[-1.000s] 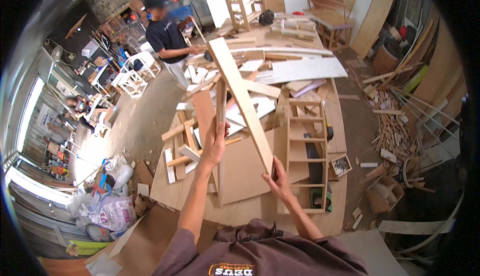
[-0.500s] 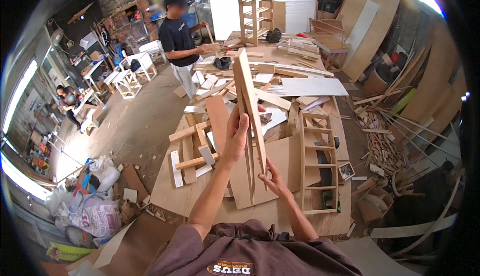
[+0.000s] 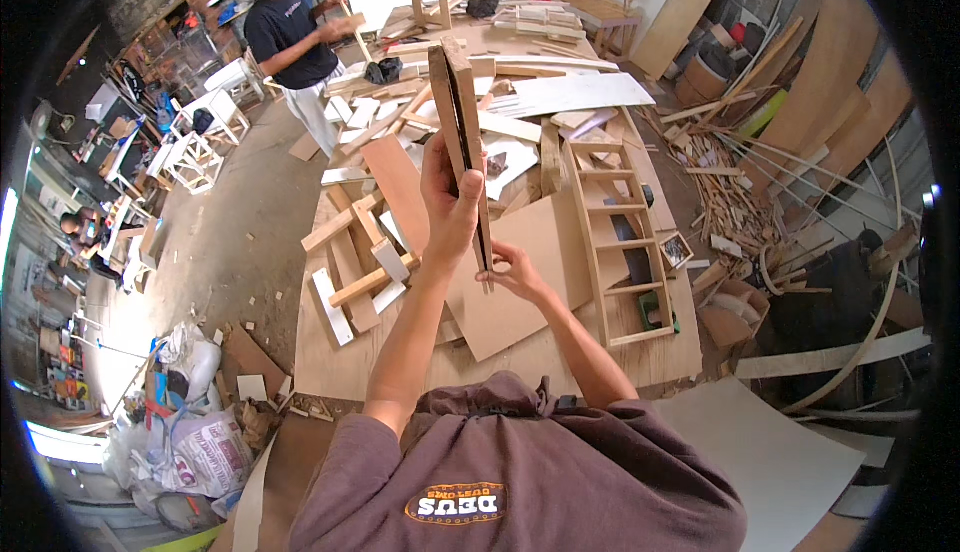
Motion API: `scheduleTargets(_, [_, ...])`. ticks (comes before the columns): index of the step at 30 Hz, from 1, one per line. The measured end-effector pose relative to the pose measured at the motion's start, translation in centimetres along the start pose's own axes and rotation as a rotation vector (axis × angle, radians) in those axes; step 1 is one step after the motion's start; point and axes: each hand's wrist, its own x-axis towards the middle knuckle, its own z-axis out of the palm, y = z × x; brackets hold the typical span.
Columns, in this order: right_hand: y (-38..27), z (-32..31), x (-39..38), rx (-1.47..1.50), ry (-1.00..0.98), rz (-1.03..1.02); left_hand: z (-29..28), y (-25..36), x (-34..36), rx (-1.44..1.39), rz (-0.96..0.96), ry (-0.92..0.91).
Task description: The person marks lines on wooden boards using a combination square and sands the edges and surfaces of several wooden pieces with sandpaper.
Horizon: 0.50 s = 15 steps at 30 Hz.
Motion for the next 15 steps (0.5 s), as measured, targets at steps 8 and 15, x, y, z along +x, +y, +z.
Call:
scheduleTargets(8, [2.8, 1.9, -0.3, 0.087, 0.056, 0.080, -1.2, -1.6, -1.1, 0.144, 0.042, 0.085])
scheduleTargets(15, [1.9, 2.2, -0.5, 0.071, 0.008, 0.154, -1.4, 1.4, 1.2, 0.031, 0.113, -0.130])
